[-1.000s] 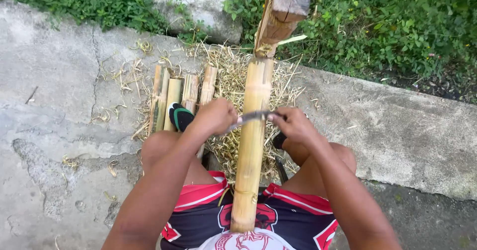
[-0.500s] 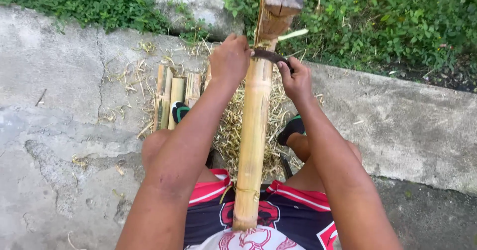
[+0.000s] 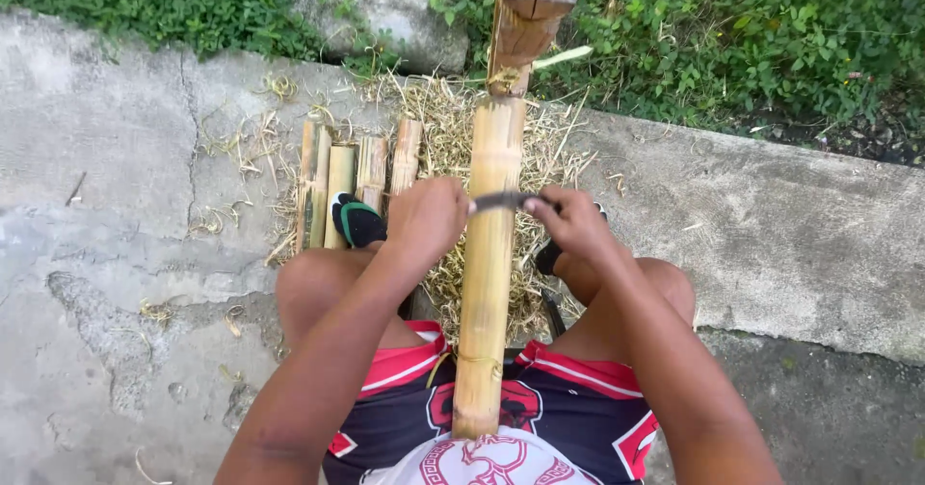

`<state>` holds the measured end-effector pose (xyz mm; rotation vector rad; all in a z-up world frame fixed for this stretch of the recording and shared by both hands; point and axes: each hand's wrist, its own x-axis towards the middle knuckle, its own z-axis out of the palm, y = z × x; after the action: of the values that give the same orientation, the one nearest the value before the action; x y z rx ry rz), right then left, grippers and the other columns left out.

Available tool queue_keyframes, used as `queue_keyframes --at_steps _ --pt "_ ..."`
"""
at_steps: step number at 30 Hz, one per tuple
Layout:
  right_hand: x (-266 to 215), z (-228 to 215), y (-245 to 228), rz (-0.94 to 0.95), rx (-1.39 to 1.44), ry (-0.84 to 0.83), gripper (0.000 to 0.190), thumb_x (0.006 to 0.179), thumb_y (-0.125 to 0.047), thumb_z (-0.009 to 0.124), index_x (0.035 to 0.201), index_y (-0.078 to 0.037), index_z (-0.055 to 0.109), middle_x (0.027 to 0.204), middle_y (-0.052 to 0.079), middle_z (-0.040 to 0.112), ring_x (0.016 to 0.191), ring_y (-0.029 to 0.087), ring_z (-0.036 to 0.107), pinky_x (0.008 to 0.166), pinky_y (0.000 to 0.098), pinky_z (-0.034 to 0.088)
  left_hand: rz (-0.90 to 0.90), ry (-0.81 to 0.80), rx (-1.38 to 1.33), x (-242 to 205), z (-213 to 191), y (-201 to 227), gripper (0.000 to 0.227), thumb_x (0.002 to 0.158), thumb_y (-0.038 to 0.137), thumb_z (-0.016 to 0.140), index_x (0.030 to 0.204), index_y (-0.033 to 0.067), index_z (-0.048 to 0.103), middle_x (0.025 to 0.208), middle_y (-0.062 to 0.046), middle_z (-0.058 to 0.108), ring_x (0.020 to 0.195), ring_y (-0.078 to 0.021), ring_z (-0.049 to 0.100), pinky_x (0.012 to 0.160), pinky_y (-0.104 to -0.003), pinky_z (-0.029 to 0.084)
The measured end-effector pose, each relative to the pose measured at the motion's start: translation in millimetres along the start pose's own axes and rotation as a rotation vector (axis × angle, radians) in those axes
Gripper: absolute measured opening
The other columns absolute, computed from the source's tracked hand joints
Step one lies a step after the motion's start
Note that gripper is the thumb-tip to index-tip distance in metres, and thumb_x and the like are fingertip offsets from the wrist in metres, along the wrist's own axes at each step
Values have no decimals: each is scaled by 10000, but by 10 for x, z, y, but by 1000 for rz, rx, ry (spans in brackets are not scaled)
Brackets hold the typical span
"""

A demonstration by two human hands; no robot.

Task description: Stripping the outer layer of a bamboo pole using a curved blade.

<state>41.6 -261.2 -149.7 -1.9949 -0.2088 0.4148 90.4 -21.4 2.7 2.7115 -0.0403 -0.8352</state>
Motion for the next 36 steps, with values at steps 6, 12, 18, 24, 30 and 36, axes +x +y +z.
queue_keyframes --at_steps 6,12,18,24,30,36 --pt "808 -233 -163 -96 -122 393 380 1045 -300 661 775 -40 598 577 56 547 480 162 468 458 370 343 151 456 -8 890 -17 48 163 970 245 662 998 89 698 988 -93 639 843 -309 680 696 -487 537" --pt "953 -231 -172 -208 -156 545 416 1066 -288 704 804 -5 550 607 93 523 520 196 461 503 363 376 192 556 -10 1027 -177 87 217 872 329 732 879 113 711 959 -81 652 867 -324 680 692 -502 529" --pt "281 11 -213 44 57 262 418 1027 -412 576 803 -62 618 505 -17 478 442 129 403 414 375 295 64 110 72 358 -177 29 230 994 293 651 916 82 703 903 -128 689 779 -319 697 698 -500 549" --pt "-59 135 157 -14 46 75 407 1055 -336 629 752 -65 616 583 -17 488 494 108 384 428 330 318 61 4 -43 109 19 -27 176 915 276 702 864 111 738 869 -124 724 806 -314 713 765 -493 547" --pt "800 -85 134 -14 68 397 333 1041 -286 639 801 -57 610 578 9 535 494 105 427 448 341 304 133 402 -19 838 -182 268 189 853 278 752 894 97 712 959 -98 675 877 -332 691 721 -519 528" --pt "969 -110 59 -225 53 547 327 1084 -284 633 915 -5 611 614 51 520 564 111 473 508 324 385 124 453 57 1071 -265 303 236 832 320 779 868 93 720 958 -91 675 888 -329 701 735 -499 550"
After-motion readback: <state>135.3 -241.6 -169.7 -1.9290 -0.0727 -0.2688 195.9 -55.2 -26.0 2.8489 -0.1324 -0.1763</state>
